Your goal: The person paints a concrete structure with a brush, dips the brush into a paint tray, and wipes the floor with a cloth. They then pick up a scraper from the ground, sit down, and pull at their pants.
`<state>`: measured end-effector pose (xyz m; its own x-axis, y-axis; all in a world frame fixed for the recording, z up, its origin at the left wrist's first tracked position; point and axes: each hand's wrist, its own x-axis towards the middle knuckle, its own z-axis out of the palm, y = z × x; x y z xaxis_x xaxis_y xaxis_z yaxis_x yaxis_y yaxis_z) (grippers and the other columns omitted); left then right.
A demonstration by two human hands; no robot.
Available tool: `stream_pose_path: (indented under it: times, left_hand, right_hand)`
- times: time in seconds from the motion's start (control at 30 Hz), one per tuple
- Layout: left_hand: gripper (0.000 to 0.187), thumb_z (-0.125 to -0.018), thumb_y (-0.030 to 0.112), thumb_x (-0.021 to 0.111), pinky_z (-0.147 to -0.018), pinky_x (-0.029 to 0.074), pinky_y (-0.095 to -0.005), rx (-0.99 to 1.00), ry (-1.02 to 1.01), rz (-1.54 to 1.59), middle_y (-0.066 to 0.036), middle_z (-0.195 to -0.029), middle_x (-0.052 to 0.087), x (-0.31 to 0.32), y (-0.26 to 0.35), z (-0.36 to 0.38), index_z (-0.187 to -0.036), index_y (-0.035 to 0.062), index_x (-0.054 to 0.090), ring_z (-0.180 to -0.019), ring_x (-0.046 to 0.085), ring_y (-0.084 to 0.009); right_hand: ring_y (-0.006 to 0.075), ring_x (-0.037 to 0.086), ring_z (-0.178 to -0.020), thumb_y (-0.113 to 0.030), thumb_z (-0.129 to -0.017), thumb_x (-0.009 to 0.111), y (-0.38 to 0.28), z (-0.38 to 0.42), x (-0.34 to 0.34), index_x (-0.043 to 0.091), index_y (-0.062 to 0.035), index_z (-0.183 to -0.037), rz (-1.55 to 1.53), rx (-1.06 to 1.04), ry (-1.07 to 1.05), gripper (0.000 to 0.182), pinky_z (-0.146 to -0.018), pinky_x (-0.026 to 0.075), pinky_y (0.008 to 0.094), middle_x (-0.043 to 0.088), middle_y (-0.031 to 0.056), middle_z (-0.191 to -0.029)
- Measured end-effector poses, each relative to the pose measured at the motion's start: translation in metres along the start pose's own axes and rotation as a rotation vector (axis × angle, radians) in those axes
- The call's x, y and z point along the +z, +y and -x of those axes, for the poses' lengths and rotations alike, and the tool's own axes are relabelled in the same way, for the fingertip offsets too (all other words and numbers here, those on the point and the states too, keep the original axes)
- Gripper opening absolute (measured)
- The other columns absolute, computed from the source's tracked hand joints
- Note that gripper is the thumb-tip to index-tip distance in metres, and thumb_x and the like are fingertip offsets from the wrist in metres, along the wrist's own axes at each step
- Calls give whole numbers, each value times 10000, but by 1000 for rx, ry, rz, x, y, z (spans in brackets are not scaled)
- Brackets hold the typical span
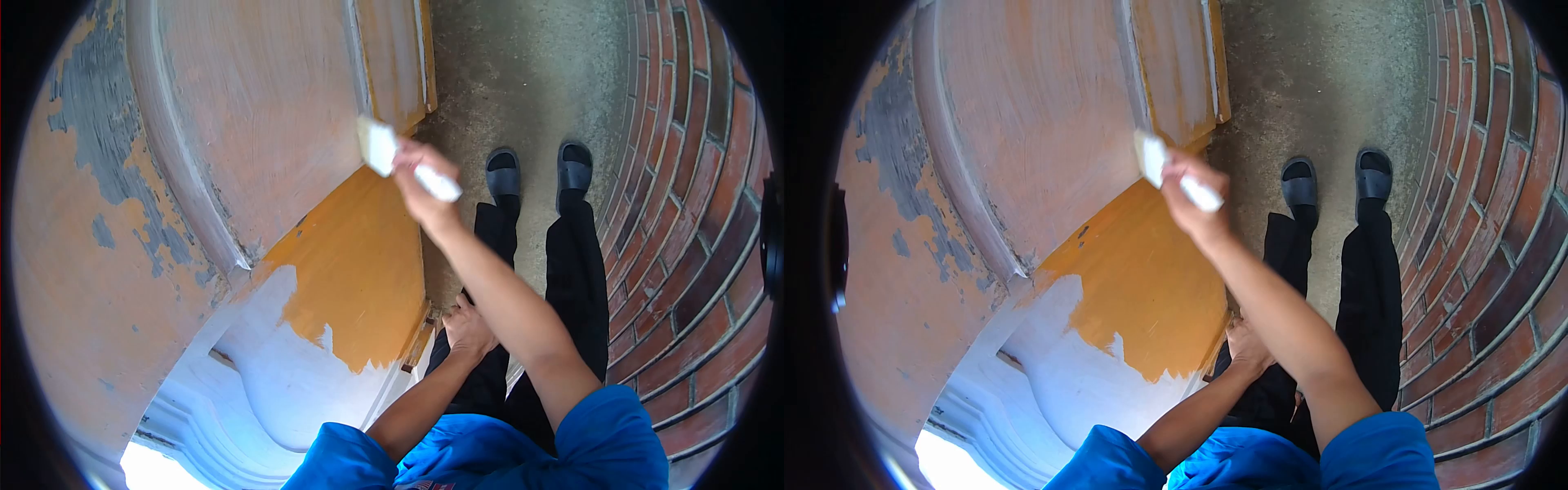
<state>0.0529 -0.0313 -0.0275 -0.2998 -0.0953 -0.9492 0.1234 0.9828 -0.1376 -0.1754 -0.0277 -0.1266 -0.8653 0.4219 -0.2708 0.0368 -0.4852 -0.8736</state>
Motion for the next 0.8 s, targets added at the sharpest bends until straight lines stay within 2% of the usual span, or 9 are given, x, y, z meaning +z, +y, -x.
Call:
stream_pose_path:
  times: [0.03, 0.07, 0.2, 0.3, 0.33, 0.43, 0.53, 0.63, 0.8]
  left_hand:
    - [737, -830, 563, 593, -906, 463, -527, 42, 57, -19, -210, -1234, 527, 12, -5, -4, -1405, 120, 463, -1075, 595, -389]
    - [568, -903, 458, 537, -1049, 379, -538, 59, -45, 102, -170, -1395, 494, 4, -8, -2, -1368, 132, 518, -1283, 475, -403]
    - [632, -886, 468, 548, -1121, 271, -545, 112, 259, 44, -190, -1371, 523, -3, -5, 8, -1361, 53, 512, -1300, 455, -394]
    - [614, -885, 441, 551, -1109, 288, -554, 28, 0, 178, -198, -1374, 510, -5, -8, -4, -1352, 42, 519, -1310, 442, -410]
    - [582, -850, 490, 587, -861, 492, -508, 30, 117, -15, -224, -1174, 548, -10, -2, -3, -1230, 50, 589, -1038, 622, -382]
    - [628, -833, 502, 596, -836, 502, -504, -50, -94, -25, -202, -1115, 553, -53, 15, 3, -1231, 17, 580, -995, 630, -380]
    - [630, -831, 498, 596, -816, 510, -496, 43, 126, -15, -199, -1114, 556, -23, 2, -2, -1233, 13, 578, -969, 636, -376]
    - [595, -819, 496, 611, -894, 488, -535, 16, -27, 15, -226, -1231, 600, -27, -1, -4, -1221, 58, 624, -1113, 589, -430]
    - [728, -789, 556, 621, -895, 468, -507, -46, -63, 2, -214, -1170, 544, -56, 10, -1, -1341, 89, 531, -1049, 611, -389]
  right_hand:
    - [261, 720, -902, 59, -769, 682, -10, 16, 4, 664, 5, -878, 127, -110, -24, 123, -773, 571, 325, 710, 199, -1043]
    - [280, 722, -900, 58, -754, 689, -21, 33, 6, 660, 3, -871, 146, -83, -49, 132, -774, 572, 329, 707, 213, -1031]
    - [303, 723, -918, 56, -735, 704, -46, 66, 1, 666, -5, -875, 101, 77, -67, 157, -778, 578, 338, 704, 229, -1040]
    - [301, 721, -942, 47, -767, 720, -28, 20, -8, 672, -1, -906, 224, -231, 62, 155, -787, 583, 331, 692, 243, -1081]
    - [301, 722, -937, 47, -772, 719, -24, -2, -5, 671, -1, -909, 192, -219, 95, 153, -780, 582, 330, 691, 243, -1086]
    - [285, 727, -881, 30, -772, 712, -22, -42, 5, 669, -12, -918, 167, -180, 43, 158, -720, 573, 329, 697, 232, -1077]
    - [265, 729, -783, 8, -763, 708, -6, -19, 12, 671, -26, -905, 231, -213, -12, 151, -668, 563, 328, 716, 213, -1008]
    - [200, 726, -885, 30, -770, 711, -1, 39, -2, 703, -19, -882, 189, 154, -70, 122, -739, 561, 295, 731, 170, -1024]
    - [134, 683, -743, 2, -781, 702, 9, -19, -7, 704, -52, -827, 232, 130, -156, 71, -653, 540, 276, 720, 67, -789]
